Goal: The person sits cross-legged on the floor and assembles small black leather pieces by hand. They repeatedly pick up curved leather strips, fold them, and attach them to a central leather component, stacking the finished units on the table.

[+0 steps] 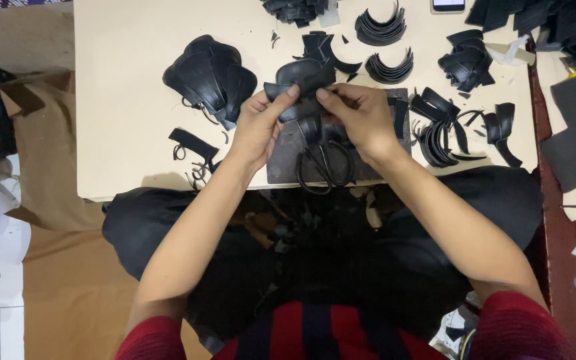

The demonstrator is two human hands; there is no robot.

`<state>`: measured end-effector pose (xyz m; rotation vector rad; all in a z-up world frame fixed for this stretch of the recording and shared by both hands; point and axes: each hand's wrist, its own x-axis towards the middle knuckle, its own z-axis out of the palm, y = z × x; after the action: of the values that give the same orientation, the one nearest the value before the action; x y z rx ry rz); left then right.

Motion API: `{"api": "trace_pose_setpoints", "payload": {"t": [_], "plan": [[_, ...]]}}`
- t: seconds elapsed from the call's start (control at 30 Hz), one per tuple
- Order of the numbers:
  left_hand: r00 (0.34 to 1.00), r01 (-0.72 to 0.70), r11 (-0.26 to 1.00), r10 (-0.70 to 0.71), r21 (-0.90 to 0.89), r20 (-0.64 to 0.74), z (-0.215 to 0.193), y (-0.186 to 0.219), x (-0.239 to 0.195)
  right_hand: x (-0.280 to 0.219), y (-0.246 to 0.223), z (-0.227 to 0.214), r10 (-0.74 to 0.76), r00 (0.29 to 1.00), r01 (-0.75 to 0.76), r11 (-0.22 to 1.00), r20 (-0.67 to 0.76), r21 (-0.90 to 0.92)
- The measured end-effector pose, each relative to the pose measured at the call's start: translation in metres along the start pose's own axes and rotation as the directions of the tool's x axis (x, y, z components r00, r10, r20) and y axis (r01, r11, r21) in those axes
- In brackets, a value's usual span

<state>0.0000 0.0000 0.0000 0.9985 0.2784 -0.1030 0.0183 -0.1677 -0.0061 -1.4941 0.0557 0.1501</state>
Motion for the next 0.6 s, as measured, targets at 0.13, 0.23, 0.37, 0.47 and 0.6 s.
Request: {"api": "trace_pose_setpoints", "payload": {"t": [0.13,0.23,0.37,0.47,0.6], "plan": [[0.996,-0.088,0.97,0.091,0.228,-0.005,-0.029,-0.02,0.025,-0.002,-0.009,0.003,-0.026,0.998,0.033,0.99,0.054,-0.137],[0.989,-0.142,0.94,0.147,0.309,0.006,-0.033,-0.023,0.026,0.0,-0.001,0.003,-0.001,1.0,0.003,0.992,0.02,-0.123],[0.985,-0.166,0.95,0.144,0.266,0.099,-0.012,-0.005,0.008,0.004,0.003,-0.004,0.01,1.0,-0.01,0.996,-0.002,-0.088],[0.986,-0.154,0.95,0.131,0.273,0.099,-0.015,-0.008,0.011,0.003,0.001,0.0,0.088,0.996,-0.09,0.994,0.032,0.061],[0.997,-0.062,0.988,0.056,0.143,0.047,-0.01,-0.01,0.008,0.006,0.01,0.001,0.169,0.983,-0.182,0.951,0.073,0.25]]}}
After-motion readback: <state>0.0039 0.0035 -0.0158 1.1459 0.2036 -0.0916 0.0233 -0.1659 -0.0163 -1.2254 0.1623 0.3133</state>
